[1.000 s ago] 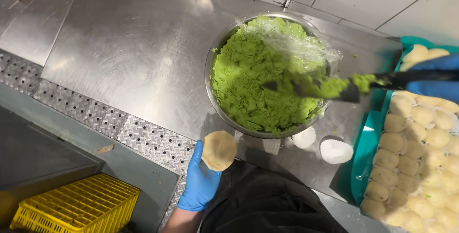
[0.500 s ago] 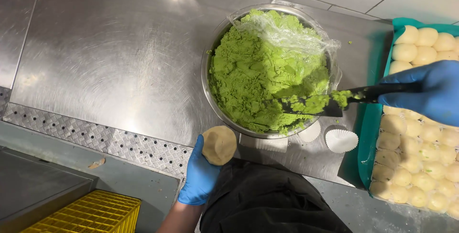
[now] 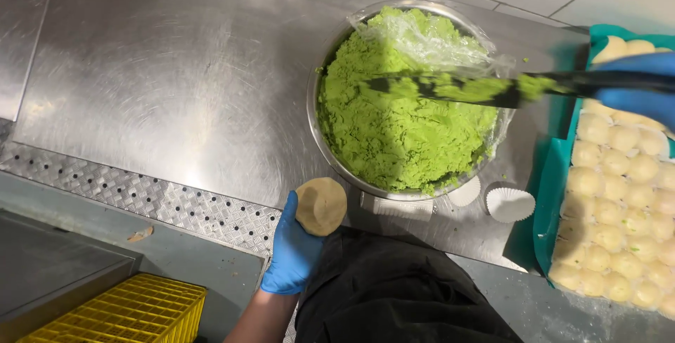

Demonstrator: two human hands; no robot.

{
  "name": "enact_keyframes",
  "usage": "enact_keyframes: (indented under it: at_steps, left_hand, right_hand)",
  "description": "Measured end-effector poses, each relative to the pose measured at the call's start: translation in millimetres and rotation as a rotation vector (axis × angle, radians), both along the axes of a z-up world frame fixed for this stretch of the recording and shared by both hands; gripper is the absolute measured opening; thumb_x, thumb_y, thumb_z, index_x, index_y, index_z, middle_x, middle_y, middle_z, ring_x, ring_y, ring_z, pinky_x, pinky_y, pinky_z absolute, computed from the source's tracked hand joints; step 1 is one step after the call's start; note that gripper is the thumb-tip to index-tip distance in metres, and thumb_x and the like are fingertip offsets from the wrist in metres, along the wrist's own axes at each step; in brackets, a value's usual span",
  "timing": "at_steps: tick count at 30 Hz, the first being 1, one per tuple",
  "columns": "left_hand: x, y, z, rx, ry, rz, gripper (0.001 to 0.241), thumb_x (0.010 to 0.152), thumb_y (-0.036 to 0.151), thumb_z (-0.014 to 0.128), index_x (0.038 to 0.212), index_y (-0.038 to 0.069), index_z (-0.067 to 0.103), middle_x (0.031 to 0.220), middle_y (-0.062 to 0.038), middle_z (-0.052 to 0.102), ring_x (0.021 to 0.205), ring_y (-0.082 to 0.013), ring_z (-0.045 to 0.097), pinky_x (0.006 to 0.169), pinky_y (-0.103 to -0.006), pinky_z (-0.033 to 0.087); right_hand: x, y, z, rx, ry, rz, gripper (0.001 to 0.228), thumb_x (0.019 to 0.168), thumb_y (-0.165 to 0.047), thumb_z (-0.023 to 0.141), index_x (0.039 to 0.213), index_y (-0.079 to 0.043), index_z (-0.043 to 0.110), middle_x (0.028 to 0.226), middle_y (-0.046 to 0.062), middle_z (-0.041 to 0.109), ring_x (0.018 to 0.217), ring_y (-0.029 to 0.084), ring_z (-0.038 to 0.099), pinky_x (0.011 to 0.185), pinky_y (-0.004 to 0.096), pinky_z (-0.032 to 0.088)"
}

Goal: The recorder is scooping a green paste onto flattened dough balls and shaping them into round buns.

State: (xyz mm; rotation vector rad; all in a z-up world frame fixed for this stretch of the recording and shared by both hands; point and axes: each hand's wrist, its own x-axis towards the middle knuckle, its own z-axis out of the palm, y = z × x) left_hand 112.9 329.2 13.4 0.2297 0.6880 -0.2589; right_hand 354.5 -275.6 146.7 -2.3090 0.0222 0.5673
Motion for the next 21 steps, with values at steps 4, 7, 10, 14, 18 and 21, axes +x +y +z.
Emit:
enact_keyframes:
  at_steps: [4, 7, 10, 14, 18, 21]
  left_hand:
    - [3, -2, 7, -0.003, -0.005, -0.008, 0.067, 0.098, 0.045, 0.055, 0.149, 0.003, 0.043, 0.147, -0.018, 0.053, 0.136, -0.0342, 0.049, 0.116, -0.0493, 0.037]
    - [1, 1, 12, -0.027, 0.008, -0.023, 0.067, 0.097, 0.046, 0.055, 0.148, 0.005, 0.044, 0.144, -0.018, 0.054, 0.134, -0.0351, 0.05, 0.114, -0.0502, 0.037]
    - [-1, 1, 11, -0.038, -0.024, -0.042, 0.068, 0.097, 0.047, 0.056, 0.148, 0.003, 0.043, 0.144, -0.019, 0.053, 0.134, -0.0349, 0.05, 0.115, -0.0496, 0.037]
    - [3, -4, 22, 0.017, -0.056, -0.041, 0.07, 0.098, 0.047, 0.054, 0.149, 0.002, 0.041, 0.146, -0.019, 0.052, 0.136, -0.0345, 0.05, 0.116, -0.0496, 0.037]
    - [6, -13, 30, 0.023, -0.048, -0.074, 0.071, 0.098, 0.048, 0.053, 0.149, 0.001, 0.041, 0.146, -0.02, 0.052, 0.136, -0.0353, 0.05, 0.115, -0.0506, 0.037]
    - [12, -19, 35, -0.009, -0.044, -0.073, 0.073, 0.097, 0.05, 0.053, 0.149, 0.001, 0.04, 0.146, -0.02, 0.052, 0.136, -0.0355, 0.05, 0.115, -0.0509, 0.038]
  right_hand:
    - [-13, 116, -28, 0.024, 0.001, -0.009, 0.037, 0.096, -0.019, 0.071, 0.131, -0.01, 0.076, 0.092, 0.007, 0.069, 0.076, 0.012, 0.052, 0.067, 0.029, 0.044]
    - [-21, 130, -43, 0.028, -0.027, -0.08, 0.035, 0.099, -0.023, 0.071, 0.13, -0.009, 0.076, 0.088, 0.005, 0.064, 0.075, 0.01, 0.048, 0.063, 0.028, 0.041]
    - [-36, 153, -26, -0.192, -0.075, -0.06, 0.037, 0.1, -0.021, 0.071, 0.136, -0.012, 0.074, 0.085, 0.012, 0.069, 0.067, 0.02, 0.054, 0.06, 0.032, 0.046]
    - [-59, 212, -10, -0.355, -0.818, 0.476, 0.034, 0.086, -0.024, 0.075, 0.115, -0.008, 0.076, 0.108, 0.012, 0.073, 0.095, 0.026, 0.068, 0.087, 0.037, 0.054]
    - [-95, 303, -44, -0.209, -0.658, 0.991, 0.039, 0.086, -0.007, 0.064, 0.125, -0.011, 0.072, 0.12, 0.009, 0.07, 0.109, 0.027, 0.064, 0.098, 0.037, 0.051]
    - [-97, 333, -54, -0.228, -0.964, 1.064, 0.052, 0.076, -0.013, 0.057, 0.126, -0.014, 0.07, 0.119, 0.01, 0.069, 0.106, 0.028, 0.061, 0.092, 0.039, 0.047]
